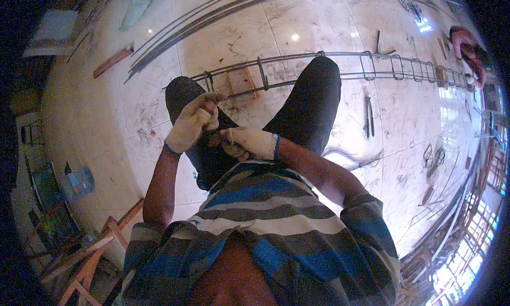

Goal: The person sits on the floor and assembles a metal frame by tying thin wires around the intersections of metal rods. They use pliers to twist and secure the wires, working methodically along the length of the frame.

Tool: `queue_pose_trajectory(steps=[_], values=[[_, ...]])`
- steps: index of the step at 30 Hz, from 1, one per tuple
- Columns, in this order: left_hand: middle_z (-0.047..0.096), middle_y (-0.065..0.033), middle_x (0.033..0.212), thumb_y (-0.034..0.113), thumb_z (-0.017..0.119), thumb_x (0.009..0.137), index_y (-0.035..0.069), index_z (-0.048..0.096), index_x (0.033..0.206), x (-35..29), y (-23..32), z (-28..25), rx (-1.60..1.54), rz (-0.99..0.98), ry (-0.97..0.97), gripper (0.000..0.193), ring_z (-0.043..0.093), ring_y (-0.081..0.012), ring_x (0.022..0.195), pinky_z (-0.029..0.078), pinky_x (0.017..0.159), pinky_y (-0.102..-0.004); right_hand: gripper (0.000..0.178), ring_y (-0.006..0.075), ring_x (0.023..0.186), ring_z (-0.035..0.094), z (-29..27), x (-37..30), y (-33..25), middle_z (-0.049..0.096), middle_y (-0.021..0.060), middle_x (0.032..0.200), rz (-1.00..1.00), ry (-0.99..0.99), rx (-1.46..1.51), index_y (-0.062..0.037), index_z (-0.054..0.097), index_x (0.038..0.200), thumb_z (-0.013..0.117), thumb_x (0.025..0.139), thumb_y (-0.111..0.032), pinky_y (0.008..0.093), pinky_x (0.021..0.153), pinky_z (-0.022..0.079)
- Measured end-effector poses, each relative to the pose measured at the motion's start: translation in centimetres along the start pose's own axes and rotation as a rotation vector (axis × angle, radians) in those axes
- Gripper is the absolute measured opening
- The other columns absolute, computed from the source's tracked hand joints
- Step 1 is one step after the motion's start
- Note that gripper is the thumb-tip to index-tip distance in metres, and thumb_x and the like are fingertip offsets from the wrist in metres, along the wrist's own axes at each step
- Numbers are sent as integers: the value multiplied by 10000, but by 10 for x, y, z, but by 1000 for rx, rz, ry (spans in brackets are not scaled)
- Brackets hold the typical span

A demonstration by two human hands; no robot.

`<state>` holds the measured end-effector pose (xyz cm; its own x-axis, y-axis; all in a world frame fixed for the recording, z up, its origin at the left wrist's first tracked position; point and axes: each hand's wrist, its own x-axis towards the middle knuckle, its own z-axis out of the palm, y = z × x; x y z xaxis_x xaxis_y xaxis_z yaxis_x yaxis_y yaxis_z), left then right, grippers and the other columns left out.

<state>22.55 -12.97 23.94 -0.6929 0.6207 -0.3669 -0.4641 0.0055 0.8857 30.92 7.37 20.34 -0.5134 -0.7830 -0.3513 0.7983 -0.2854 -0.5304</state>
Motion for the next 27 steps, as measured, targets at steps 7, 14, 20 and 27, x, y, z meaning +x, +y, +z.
queue_pose_trajectory(steps=[7, 14, 20, 27], values=[[629, -55, 947, 51, 486, 1033, 25, 586, 1365, 13, -12, 13, 793, 201, 261, 347, 592, -167, 769, 496, 690, -335, 493, 47, 576, 335, -5, 7, 4, 390, -88, 710, 42, 140, -273, -10, 542, 1358, 523, 1095, -427, 229, 494, 267], [546, -63, 759, 129, 491, 1074, 37, 596, 1045, 49, -18, -16, 626, 257, 270, 143, 520, -161, 622, 431, 563, -349, 658, 37, 616, 347, -24, -4, 10, 377, -87, 726, -31, -99, 114, 23, 510, 1429, 585, 1051, -510, 214, 501, 269], [522, 12, 780, 125, 480, 1078, 153, 564, 973, 60, -18, -28, -595, 46, 67, 137, 412, -96, 618, 320, 499, -276, 631, 42, 618, 359, -17, -7, 2, 382, -89, 720, -35, -134, 345, 13, 480, 1456, 571, 1066, -474, 221, 510, 283], [530, 13, 779, 203, 491, 1116, 147, 562, 973, 72, -21, -16, -195, 86, 69, 169, 399, -91, 591, 316, 491, -274, 512, 53, 620, 390, -30, -5, 28, 418, -77, 719, -127, -84, 171, -25, 485, 1479, 527, 1100, -366, 229, 530, 320]])
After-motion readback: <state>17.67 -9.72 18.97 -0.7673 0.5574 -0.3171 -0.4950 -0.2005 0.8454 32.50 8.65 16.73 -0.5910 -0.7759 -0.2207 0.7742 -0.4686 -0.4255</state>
